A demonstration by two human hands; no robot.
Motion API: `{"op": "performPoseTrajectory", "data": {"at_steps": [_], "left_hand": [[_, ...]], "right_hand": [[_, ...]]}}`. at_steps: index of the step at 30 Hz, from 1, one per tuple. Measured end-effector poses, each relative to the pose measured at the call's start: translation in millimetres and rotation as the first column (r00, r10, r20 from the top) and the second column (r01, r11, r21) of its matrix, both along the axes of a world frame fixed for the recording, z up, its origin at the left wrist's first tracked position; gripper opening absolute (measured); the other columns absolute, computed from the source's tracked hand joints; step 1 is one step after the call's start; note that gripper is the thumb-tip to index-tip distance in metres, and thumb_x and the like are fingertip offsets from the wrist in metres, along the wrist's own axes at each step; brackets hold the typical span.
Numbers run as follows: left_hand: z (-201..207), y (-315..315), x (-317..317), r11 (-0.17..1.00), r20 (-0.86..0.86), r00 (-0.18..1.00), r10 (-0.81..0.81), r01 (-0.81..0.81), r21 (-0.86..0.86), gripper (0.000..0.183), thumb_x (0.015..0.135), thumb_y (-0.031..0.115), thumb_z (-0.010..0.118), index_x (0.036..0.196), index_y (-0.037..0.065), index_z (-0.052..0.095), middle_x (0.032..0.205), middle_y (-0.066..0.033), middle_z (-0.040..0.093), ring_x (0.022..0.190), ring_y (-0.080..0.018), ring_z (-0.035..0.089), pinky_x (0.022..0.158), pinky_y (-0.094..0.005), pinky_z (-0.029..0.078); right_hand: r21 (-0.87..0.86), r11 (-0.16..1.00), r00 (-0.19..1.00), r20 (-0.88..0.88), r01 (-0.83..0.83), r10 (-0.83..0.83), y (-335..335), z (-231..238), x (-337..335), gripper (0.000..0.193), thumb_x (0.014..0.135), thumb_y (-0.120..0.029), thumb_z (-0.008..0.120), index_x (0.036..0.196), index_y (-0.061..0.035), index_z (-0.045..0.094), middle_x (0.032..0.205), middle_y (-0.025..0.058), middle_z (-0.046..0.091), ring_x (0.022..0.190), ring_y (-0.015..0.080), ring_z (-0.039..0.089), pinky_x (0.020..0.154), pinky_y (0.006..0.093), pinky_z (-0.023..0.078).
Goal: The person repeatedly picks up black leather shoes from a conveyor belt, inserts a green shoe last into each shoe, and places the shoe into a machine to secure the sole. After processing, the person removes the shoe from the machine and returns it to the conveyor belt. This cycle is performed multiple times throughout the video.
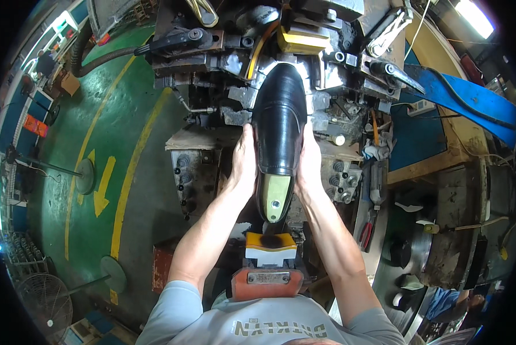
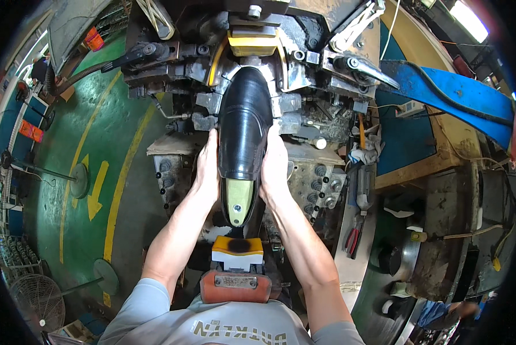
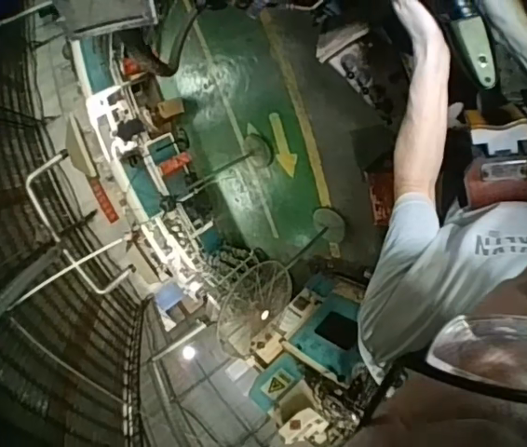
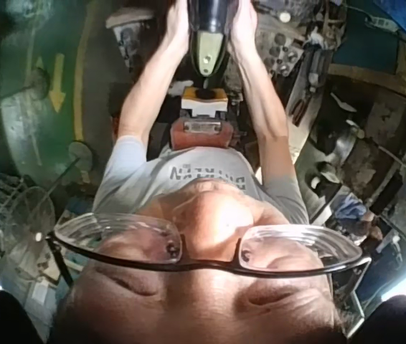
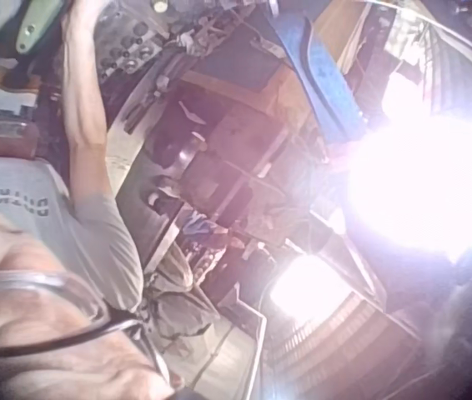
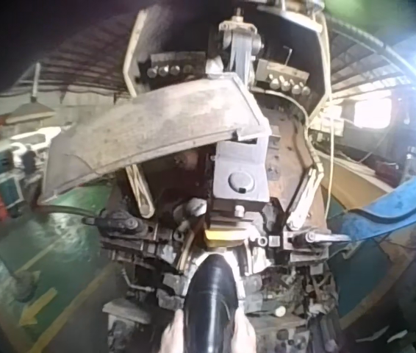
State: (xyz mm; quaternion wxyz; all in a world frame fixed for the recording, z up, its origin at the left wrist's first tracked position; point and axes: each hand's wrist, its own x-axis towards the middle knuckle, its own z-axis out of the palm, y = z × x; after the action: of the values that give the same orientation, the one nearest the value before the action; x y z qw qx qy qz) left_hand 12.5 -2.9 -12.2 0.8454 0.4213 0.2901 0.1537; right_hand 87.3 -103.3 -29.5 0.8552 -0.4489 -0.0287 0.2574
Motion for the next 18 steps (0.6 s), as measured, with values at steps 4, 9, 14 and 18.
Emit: {"op": "performPoseTrajectory", "data": {"at_steps": [4,9,14,18], "left_hand": [[7,5,-5,0.997,0.036,0.999,-0.033,0.036,-0.069,0.055,0.104,0.045,0.034,0.130,-0.001,0.052,0.121,-0.0105,0.061,0.105,-0.0164,0.061,0.091,-0.0302,0.051],[-6,11,-1,0.978,0.088,0.996,-0.017,0.035,-0.205,0.045,0.101,0.041,0.046,0.120,0.003,0.059,0.110,-0.0091,0.066,0.095,-0.0175,0.065,0.083,-0.0332,0.055],[-28,11,-13,0.992,0.086,0.996,0.002,0.009,-0.127,0.043,0.102,0.038,0.045,0.124,0.003,0.057,0.117,-0.0091,0.064,0.106,-0.0170,0.061,0.095,-0.0338,0.048],[-62,9,-28,0.995,0.098,0.995,-0.034,0.043,-0.090,0.043,0.104,0.035,0.040,0.129,0.004,0.054,0.123,-0.0079,0.062,0.111,-0.0166,0.059,0.099,-0.0331,0.045]], "right_hand": [[0.027,1.000,0.994,-0.105,-0.006,0.009,-1,17,-8,0.048,0.105,-0.042,0.037,0.123,-0.0019,0.055,0.108,0.0065,0.062,0.093,0.0123,0.060,0.083,0.0286,0.051],[0.042,0.998,0.993,-0.110,-0.042,0.046,-10,17,-10,0.047,0.105,-0.041,0.036,0.126,-0.0027,0.054,0.111,0.0053,0.063,0.096,0.0115,0.060,0.086,0.0294,0.051],[0.001,1.000,0.996,-0.084,-0.025,0.025,-19,6,-32,0.047,0.106,-0.040,0.032,0.122,-0.0028,0.057,0.111,0.0056,0.064,0.098,0.0133,0.059,0.091,0.0310,0.048],[-0.132,0.991,0.992,-0.125,0.010,-0.026,-27,-14,-48,0.049,0.106,-0.041,0.032,0.114,-0.0023,0.061,0.106,0.0069,0.065,0.094,0.0139,0.060,0.089,0.0308,0.048]]}}
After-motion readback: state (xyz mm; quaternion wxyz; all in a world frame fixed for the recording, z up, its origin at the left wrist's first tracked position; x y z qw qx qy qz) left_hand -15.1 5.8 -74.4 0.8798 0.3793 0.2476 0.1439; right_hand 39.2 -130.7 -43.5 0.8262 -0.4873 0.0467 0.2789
